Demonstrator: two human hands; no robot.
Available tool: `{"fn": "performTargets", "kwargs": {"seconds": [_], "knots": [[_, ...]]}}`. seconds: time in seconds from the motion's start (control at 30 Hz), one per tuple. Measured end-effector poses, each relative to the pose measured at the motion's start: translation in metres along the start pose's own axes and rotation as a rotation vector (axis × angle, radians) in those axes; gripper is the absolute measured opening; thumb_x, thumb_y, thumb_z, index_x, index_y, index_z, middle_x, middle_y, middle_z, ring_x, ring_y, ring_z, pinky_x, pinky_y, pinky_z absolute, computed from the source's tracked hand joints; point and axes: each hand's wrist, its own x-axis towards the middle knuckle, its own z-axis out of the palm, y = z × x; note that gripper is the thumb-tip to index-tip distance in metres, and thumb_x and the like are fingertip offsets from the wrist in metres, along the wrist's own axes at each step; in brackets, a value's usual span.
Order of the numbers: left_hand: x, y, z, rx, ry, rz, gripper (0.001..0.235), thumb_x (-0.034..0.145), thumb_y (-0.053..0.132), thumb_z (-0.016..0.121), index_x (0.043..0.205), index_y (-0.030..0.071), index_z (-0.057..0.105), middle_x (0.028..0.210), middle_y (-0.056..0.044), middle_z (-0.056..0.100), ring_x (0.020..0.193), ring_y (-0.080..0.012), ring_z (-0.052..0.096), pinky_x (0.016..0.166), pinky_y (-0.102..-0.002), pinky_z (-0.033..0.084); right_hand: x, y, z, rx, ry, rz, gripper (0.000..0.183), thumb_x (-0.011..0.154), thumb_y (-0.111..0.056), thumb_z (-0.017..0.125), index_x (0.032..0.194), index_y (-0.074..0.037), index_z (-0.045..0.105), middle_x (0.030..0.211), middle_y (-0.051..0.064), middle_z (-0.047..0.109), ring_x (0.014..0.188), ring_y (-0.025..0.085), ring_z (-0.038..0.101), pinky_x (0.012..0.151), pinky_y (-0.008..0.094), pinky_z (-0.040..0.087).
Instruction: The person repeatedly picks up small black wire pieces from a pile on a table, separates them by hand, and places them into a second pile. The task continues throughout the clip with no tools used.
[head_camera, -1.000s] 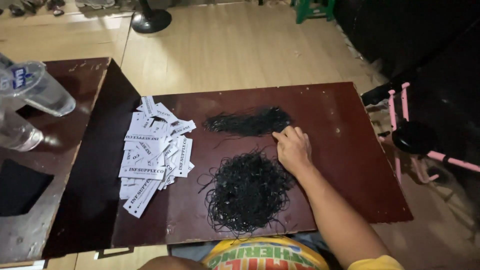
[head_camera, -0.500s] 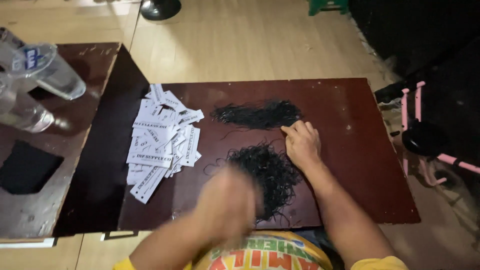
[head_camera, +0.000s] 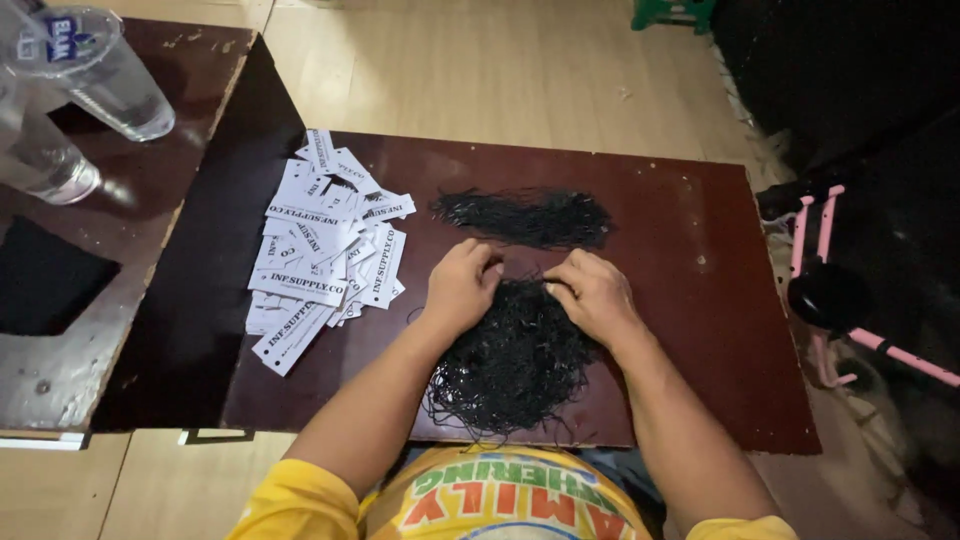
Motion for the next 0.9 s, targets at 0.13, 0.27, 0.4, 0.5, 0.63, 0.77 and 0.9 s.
{"fn": "performTargets", "kwargs": {"seconds": [0.13,0.27,0.4,0.5,0.63,0.77,0.9], "knots": [[0.001,0.004,-0.005,0.009,-0.058,-0.011,0.021,0.089,0.035,0.069,0.105,0.021,0.067,0.093,-0.003,0.061,0.095,-0.0292,0.067,0.081,-0.041,0.055,-0.001,0.010,0.011,-0.075,-0.029,0.016,0.015,0.083,-0.022,0.079,0.097,-0.019,0.075,0.087,0.002,0.062,0.088,0.029,0.067,0.079,0.044,0.054],[0.006,0.021,-0.020,0.010,-0.159,0.010,0.024,0.089,0.034,0.071,0.103,0.015,0.066,0.093,-0.007,0.059,0.094,-0.0331,0.066,0.081,-0.042,0.055,-0.004,0.019,0.019,-0.164,-0.105,0.060,0.011,0.089,-0.029,0.071,0.090,-0.021,0.065,0.085,0.000,0.057,0.086,0.028,0.066,0.076,0.044,0.053],[0.017,0.021,-0.024,-0.093,-0.226,-0.076,0.022,0.093,0.027,0.067,0.113,0.016,0.068,0.097,-0.008,0.062,0.097,-0.0354,0.068,0.085,-0.043,0.056,-0.001,0.017,0.012,0.021,-0.039,0.140,0.007,0.095,-0.022,0.066,0.094,-0.016,0.064,0.087,0.007,0.061,0.086,0.036,0.067,0.074,0.048,0.053],[0.027,0.020,-0.008,-0.035,-0.272,-0.099,0.021,0.091,0.028,0.068,0.111,0.019,0.070,0.094,-0.004,0.064,0.095,-0.0311,0.070,0.084,-0.041,0.057,0.001,-0.006,-0.007,0.154,0.000,0.284,0.011,0.093,-0.021,0.069,0.104,-0.019,0.067,0.094,0.006,0.067,0.090,0.031,0.070,0.076,0.043,0.056],[0.026,0.022,0.010,-0.131,-0.328,-0.089,0.022,0.090,0.027,0.069,0.110,0.019,0.070,0.097,-0.007,0.068,0.100,-0.0333,0.071,0.087,-0.043,0.057,-0.001,0.013,0.016,-0.020,-0.054,0.135,0.013,0.087,-0.031,0.074,0.095,-0.023,0.069,0.087,0.001,0.063,0.089,0.028,0.068,0.076,0.041,0.054],[0.017,0.017,0.014,-0.219,-0.230,-0.118,0.019,0.091,0.025,0.070,0.109,0.018,0.073,0.094,-0.009,0.067,0.097,-0.0348,0.070,0.086,-0.043,0.057,-0.004,0.017,0.021,-0.269,-0.150,0.051,0.014,0.091,-0.036,0.066,0.093,-0.022,0.064,0.087,0.001,0.059,0.089,0.027,0.066,0.076,0.042,0.051],[0.014,0.026,-0.002,-0.313,-0.185,-0.148,0.021,0.092,0.023,0.070,0.111,0.015,0.073,0.096,-0.011,0.069,0.098,-0.0356,0.070,0.087,-0.044,0.056,-0.010,0.033,0.030,-0.167,-0.102,0.127,0.013,0.095,-0.033,0.063,0.094,-0.022,0.058,0.087,0.002,0.058,0.092,0.028,0.065,0.076,0.043,0.048]]}}
